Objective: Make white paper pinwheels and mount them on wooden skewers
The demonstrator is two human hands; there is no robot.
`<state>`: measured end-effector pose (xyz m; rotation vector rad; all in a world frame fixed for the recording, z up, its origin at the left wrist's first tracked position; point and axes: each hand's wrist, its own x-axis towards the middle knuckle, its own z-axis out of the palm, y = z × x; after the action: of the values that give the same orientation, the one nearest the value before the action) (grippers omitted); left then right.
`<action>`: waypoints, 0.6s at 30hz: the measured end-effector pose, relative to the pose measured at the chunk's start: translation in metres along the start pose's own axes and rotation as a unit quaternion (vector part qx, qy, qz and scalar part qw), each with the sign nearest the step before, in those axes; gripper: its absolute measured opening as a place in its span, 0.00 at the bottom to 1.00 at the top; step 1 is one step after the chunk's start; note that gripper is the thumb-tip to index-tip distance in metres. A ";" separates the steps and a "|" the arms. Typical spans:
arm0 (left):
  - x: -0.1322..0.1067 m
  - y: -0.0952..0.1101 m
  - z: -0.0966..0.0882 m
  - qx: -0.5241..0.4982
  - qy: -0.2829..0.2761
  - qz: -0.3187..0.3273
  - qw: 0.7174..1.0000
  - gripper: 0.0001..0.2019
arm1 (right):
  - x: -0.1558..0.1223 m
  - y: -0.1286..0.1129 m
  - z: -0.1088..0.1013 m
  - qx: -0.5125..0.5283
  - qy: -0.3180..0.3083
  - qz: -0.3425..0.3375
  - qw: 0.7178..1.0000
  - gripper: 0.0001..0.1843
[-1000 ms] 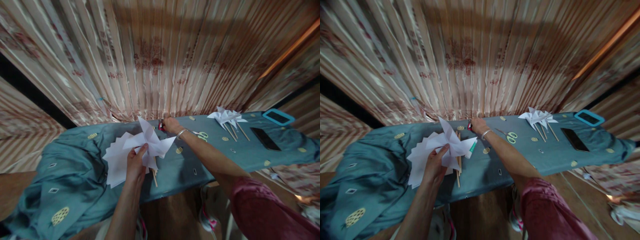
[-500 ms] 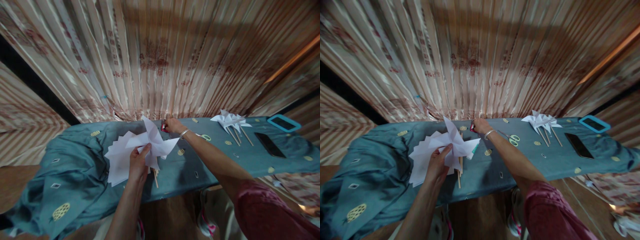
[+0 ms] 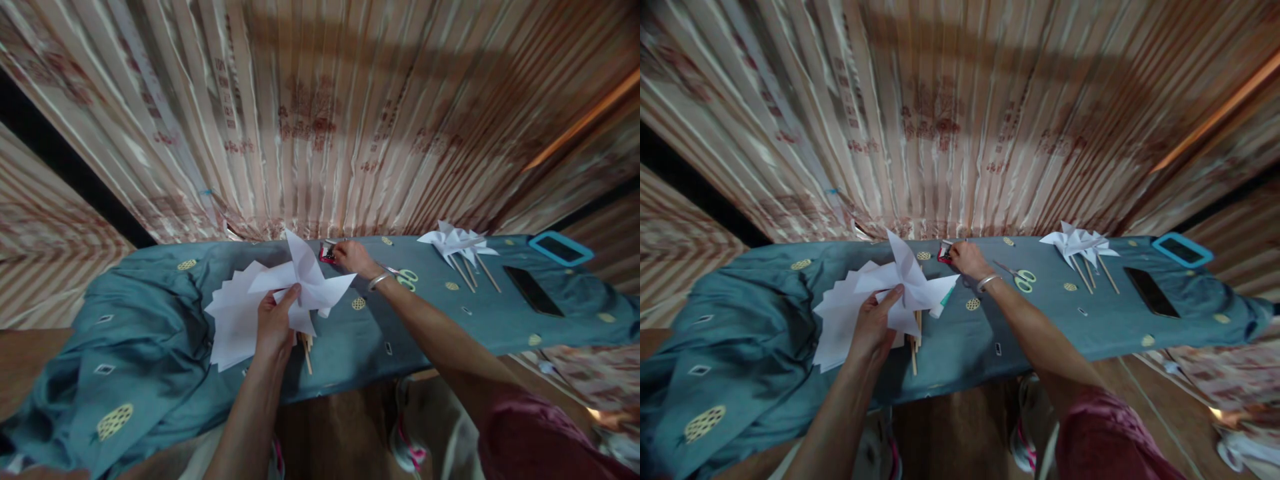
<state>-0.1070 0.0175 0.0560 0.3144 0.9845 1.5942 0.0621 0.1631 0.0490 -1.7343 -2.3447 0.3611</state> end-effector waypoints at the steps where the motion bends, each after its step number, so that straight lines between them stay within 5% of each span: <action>1: 0.000 0.000 0.000 -0.003 0.001 0.000 1.000 0.22 | -0.007 0.004 0.001 0.022 0.007 0.000 1.000 0.17; 11: 0.002 -0.010 0.009 0.004 0.005 0.013 1.000 0.22 | -0.139 0.039 0.019 0.107 0.000 0.004 0.994 0.12; 18: 0.002 -0.029 0.024 0.036 -0.021 0.020 0.999 0.21 | -0.145 0.063 0.005 0.165 0.016 0.038 0.985 0.11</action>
<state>-0.0718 0.0284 0.0492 0.4182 1.0107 1.5831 0.1594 0.0412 0.0218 -1.6567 -2.0584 0.6855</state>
